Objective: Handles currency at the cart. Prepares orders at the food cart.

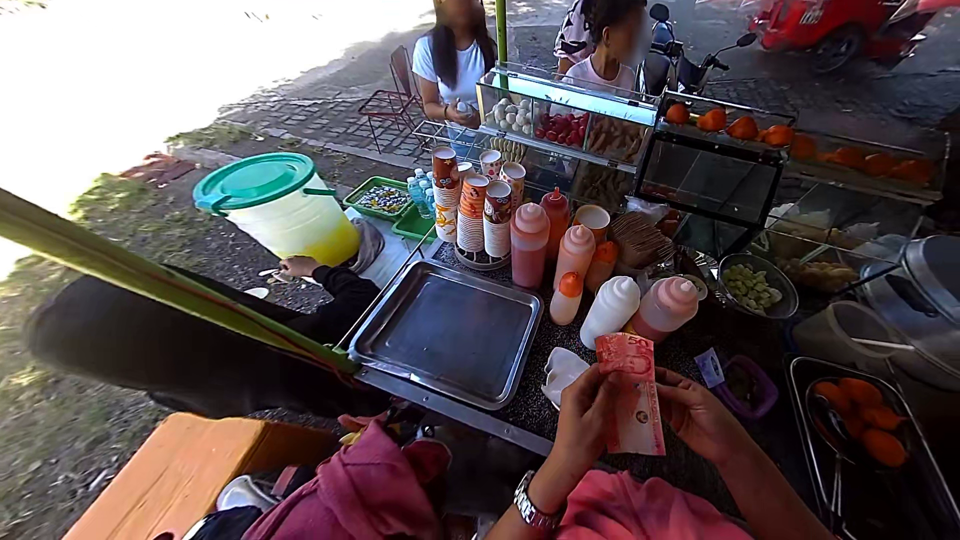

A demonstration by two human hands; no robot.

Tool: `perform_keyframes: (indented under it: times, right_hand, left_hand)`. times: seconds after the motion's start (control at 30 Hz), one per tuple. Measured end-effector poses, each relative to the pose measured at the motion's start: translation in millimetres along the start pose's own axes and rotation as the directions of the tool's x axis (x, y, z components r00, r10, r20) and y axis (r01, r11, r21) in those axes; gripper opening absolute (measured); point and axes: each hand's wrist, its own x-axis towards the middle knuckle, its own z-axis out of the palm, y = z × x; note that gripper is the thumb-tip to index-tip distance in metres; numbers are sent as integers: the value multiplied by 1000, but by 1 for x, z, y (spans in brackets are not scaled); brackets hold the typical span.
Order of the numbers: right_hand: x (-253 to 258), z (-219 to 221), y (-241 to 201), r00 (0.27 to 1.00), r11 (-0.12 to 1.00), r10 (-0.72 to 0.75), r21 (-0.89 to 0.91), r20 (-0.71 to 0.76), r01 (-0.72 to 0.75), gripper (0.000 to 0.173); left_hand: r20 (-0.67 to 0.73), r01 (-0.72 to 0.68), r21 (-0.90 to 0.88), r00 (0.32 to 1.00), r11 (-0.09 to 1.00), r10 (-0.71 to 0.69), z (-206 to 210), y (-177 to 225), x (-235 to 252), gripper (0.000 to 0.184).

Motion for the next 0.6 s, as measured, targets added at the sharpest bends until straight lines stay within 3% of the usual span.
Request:
perform_keyframes:
  times: [0.23, 0.37, 0.6]
  right_hand:
    - [0, -1, 4, 1000, 1000, -1, 30, 14, 1, 28]
    - [-2, 1, 6, 1000, 999, 8, 36, 17, -8, 28]
    - [-2, 6, 6, 1000, 999, 9, 49, 10, -10, 28]
  left_hand:
    - [-41, 67, -117, 997, 991, -72, -1, 6, 0, 29]
    - [-52, 33, -103, 998, 994, -38, -5, 4, -1, 17]
    - [-32, 46, -87, 998, 995, -49, -7, 4, 0, 15]
